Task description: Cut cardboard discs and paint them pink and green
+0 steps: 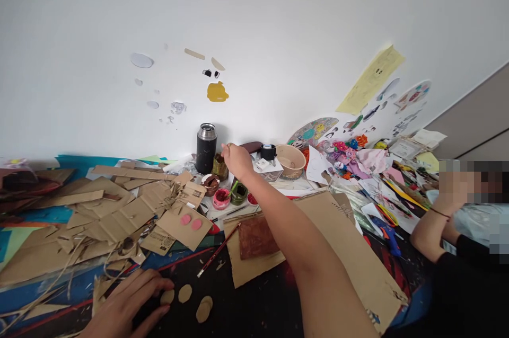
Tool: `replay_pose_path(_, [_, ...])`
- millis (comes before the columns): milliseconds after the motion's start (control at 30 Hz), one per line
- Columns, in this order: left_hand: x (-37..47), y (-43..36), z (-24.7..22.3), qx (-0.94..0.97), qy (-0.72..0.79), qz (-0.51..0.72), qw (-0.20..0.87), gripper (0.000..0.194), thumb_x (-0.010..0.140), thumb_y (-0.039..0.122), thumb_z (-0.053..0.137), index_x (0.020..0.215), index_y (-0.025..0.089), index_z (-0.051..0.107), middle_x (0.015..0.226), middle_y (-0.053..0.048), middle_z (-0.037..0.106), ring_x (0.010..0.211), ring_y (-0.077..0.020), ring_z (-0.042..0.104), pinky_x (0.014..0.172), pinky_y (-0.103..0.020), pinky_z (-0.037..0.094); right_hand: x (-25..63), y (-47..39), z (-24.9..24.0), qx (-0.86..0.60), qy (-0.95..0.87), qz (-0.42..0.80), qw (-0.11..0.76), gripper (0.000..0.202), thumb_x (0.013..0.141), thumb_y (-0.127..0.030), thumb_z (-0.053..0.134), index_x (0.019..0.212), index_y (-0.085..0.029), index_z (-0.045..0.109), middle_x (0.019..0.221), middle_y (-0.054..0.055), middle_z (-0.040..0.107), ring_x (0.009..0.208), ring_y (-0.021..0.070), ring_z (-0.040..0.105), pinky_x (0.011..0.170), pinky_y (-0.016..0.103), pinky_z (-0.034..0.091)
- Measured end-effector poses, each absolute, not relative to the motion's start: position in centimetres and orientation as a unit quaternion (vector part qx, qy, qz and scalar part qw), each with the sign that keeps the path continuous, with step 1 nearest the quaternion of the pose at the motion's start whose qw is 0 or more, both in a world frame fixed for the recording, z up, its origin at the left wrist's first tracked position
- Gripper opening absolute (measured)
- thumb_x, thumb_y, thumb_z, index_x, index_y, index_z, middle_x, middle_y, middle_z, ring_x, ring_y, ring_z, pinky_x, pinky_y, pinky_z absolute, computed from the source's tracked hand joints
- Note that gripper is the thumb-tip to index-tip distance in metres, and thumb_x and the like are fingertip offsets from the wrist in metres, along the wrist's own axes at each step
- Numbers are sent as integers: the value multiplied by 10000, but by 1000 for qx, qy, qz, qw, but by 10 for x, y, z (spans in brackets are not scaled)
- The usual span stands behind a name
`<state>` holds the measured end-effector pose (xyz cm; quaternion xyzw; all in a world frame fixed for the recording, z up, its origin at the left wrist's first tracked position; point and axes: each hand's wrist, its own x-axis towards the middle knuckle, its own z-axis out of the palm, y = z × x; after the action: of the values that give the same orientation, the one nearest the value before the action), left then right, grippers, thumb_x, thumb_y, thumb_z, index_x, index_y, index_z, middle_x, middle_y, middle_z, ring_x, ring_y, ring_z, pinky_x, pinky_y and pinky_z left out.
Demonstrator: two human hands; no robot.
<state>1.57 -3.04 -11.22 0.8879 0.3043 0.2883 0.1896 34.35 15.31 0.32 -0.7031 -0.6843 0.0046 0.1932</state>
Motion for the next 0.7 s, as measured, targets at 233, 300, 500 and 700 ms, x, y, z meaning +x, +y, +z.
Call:
replay_pose_path(233, [16, -30, -113, 886, 303, 294, 191, 136, 941, 378, 704, 1065, 323, 707, 991, 15, 769, 880, -199, 759, 839, -260, 612, 343, 151, -1, -701, -689, 18, 183, 460, 1134, -342, 456, 820, -192, 757, 829, 93, 800, 827, 233, 742, 798, 285, 437])
replay_pose_path(300, [16, -30, -112, 887, 303, 294, 189, 129, 940, 380, 705, 1054, 321, 706, 979, 14, 767, 866, -198, 758, 801, -252, 612, 343, 152, 0, -700, -689, 15, 188, 469, 1143, -336, 428, 847, -189, 762, 868, 97, 808, 857, 233, 745, 815, 284, 437])
replay_pose_path(500, [16, -30, -110, 886, 301, 298, 188, 136, 950, 393, 698, 1065, 321, 702, 981, 18, 765, 874, -195, 758, 835, -251, 613, 342, 152, 0, -702, -684, 13, 197, 481, 1152, -315, 394, 873, -185, 765, 910, 96, 811, 888, 228, 749, 827, 280, 433])
replay_pose_path(700, [15, -30, -111, 885, 305, 297, 191, 141, 952, 407, 691, 1063, 323, 711, 989, 10, 771, 884, -202, 759, 832, -252, 617, 341, 151, -1, -702, -684, 18, 198, 475, 1144, -328, 423, 846, -194, 768, 878, 93, 807, 878, 236, 751, 818, 284, 436])
